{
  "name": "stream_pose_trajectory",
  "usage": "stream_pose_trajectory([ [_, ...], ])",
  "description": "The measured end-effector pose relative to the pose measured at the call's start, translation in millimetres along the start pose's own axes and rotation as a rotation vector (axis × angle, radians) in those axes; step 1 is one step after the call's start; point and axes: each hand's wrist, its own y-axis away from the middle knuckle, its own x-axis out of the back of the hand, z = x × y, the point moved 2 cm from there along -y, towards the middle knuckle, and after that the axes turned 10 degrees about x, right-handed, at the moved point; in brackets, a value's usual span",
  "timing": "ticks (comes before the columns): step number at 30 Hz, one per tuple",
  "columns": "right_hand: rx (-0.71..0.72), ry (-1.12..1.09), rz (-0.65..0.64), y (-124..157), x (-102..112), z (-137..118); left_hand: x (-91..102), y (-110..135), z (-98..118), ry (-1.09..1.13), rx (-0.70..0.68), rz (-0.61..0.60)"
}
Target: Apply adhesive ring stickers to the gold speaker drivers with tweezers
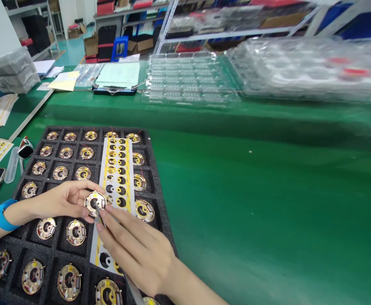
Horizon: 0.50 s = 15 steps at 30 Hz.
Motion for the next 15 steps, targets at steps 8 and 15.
stream_pose_trajectory([
  [8,-0.04,0.052,0.027,5,5,10,1.3,0,2,-0.008,-0.039,-0.044],
  [15,-0.283,-0.091,0.259,-7,4,15,4.7,-1,3,0.028,-0.049,0.063],
])
